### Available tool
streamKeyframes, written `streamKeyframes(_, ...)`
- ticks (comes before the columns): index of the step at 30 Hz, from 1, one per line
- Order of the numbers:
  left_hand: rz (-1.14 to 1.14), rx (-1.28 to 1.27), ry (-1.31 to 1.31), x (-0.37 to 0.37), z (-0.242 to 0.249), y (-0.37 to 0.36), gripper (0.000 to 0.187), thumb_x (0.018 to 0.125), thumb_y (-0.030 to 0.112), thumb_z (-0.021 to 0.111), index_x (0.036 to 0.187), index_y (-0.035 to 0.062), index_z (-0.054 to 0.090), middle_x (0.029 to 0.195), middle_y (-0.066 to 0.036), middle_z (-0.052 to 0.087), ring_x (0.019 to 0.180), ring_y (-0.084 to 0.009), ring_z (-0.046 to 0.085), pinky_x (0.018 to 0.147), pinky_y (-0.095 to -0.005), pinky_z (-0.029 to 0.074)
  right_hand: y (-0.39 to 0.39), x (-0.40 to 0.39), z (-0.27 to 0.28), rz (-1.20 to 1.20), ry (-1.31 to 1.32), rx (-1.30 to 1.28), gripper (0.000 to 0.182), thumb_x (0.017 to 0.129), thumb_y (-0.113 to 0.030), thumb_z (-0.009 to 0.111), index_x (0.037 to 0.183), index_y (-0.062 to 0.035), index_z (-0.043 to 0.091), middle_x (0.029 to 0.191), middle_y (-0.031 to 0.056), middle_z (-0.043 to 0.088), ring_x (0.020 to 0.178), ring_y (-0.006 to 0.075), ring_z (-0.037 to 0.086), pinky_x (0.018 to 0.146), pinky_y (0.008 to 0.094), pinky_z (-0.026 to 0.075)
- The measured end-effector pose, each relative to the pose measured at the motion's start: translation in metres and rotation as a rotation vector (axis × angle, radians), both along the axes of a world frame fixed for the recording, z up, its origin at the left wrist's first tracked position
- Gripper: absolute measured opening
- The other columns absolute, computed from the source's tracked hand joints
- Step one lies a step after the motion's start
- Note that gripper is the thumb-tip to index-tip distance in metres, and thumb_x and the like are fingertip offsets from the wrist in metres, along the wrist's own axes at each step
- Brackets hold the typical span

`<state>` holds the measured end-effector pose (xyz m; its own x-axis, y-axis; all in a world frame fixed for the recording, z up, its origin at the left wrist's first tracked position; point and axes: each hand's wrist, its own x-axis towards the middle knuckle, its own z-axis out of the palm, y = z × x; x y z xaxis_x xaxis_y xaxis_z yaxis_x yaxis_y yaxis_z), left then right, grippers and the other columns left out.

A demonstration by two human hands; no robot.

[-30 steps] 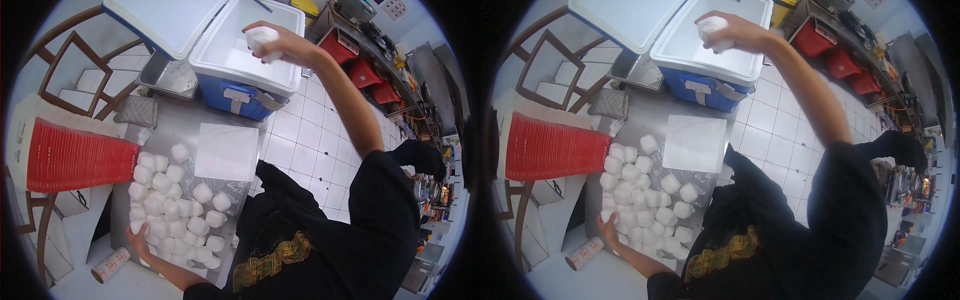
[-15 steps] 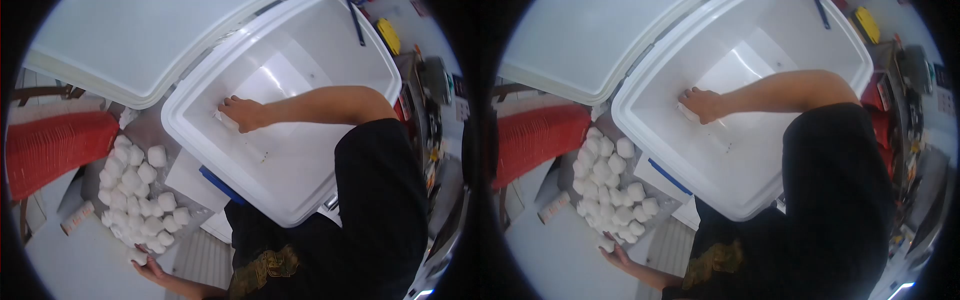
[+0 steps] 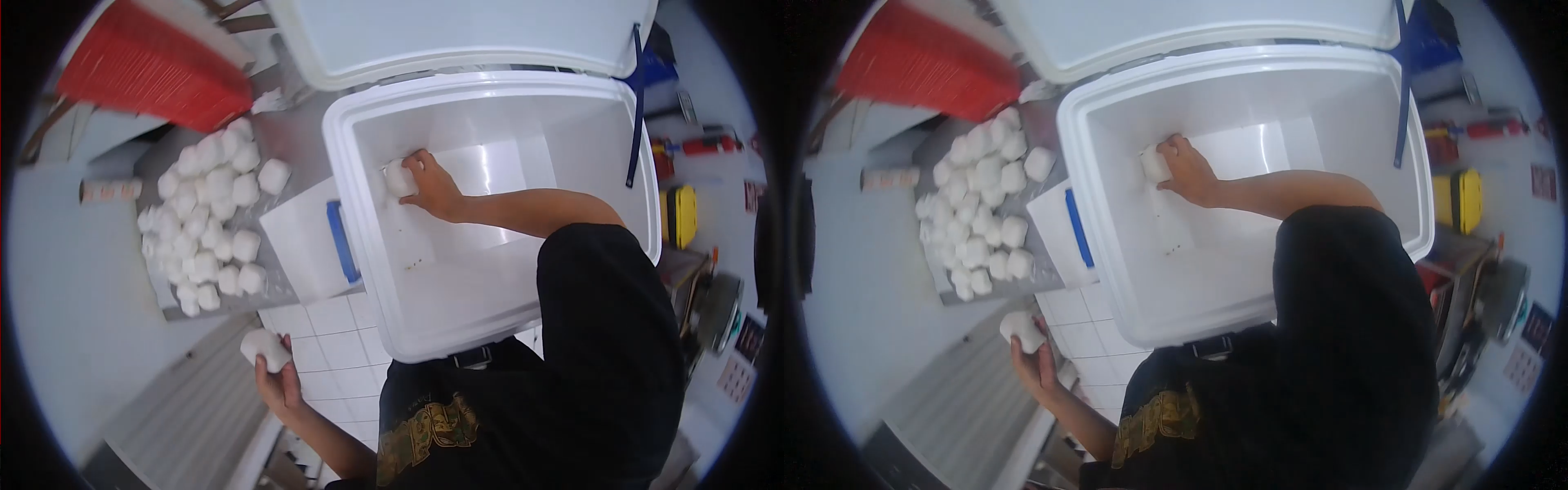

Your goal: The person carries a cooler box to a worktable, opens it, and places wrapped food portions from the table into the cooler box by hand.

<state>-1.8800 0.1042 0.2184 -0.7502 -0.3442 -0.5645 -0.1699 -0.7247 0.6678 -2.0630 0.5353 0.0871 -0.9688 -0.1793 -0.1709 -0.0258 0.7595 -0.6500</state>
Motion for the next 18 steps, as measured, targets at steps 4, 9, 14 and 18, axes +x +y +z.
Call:
streamKeyframes(4, 0.077, 0.198, 0.246, 0.032, 0.024, 0.065, 0.060, 0.096, 0.030, 0.069, 0.141, -0.0025, 0.045, 0.137, -0.021, 0.056, 0.126, -0.0381, 0.056, 0.115, -0.0594, 0.039, 0.010, 0.003, 0.035, 0.076, 0.036, 0.095, 0.068, 0.077, -0.020, 0.087, 0.129, -0.0068, 0.047, 0.129, 0.0187, 0.048, 0.124, 0.0346, 0.051, 0.099, 0.0428, 0.050)
streamKeyframes(9, 0.150, 0.173, 0.449, 0.043, 0.097, 0.166, 0.057, 0.101, 0.036, 0.062, 0.140, -0.0024, 0.044, 0.140, -0.020, 0.053, 0.131, -0.0353, 0.052, 0.116, -0.0581, 0.038, 0.006, 0.030, 0.218, 0.150, -0.327, -0.384, 0.068, 0.085, -0.030, 0.081, 0.136, -0.0047, 0.044, 0.124, 0.0168, 0.058, 0.116, 0.0253, 0.060, 0.096, 0.0386, 0.052)
streamKeyframes(14, 0.116, -0.062, 0.507, 0.042, 0.155, 0.260, 0.053, 0.105, 0.032, 0.057, 0.143, -0.0002, 0.042, 0.143, -0.016, 0.051, 0.134, -0.0305, 0.050, 0.115, -0.0540, 0.037, -0.005, 0.096, 0.321, 0.425, -0.665, -0.833, 0.082, 0.086, -0.039, 0.081, 0.142, 0.0030, 0.039, 0.126, 0.0178, 0.059, 0.119, 0.0236, 0.059, 0.100, 0.0398, 0.052)
streamKeyframes(18, 0.065, -0.431, 0.333, 0.033, 0.174, 0.308, 0.058, 0.109, 0.045, 0.041, 0.151, 0.0053, 0.035, 0.152, -0.015, 0.042, 0.145, -0.0274, 0.035, 0.119, -0.0527, 0.024, -0.012, 0.119, 0.323, 0.447, -0.612, -0.931, 0.079, 0.088, -0.032, 0.081, 0.144, 0.0015, 0.037, 0.133, 0.0165, 0.055, 0.126, 0.0270, 0.057, 0.105, 0.0410, 0.051)
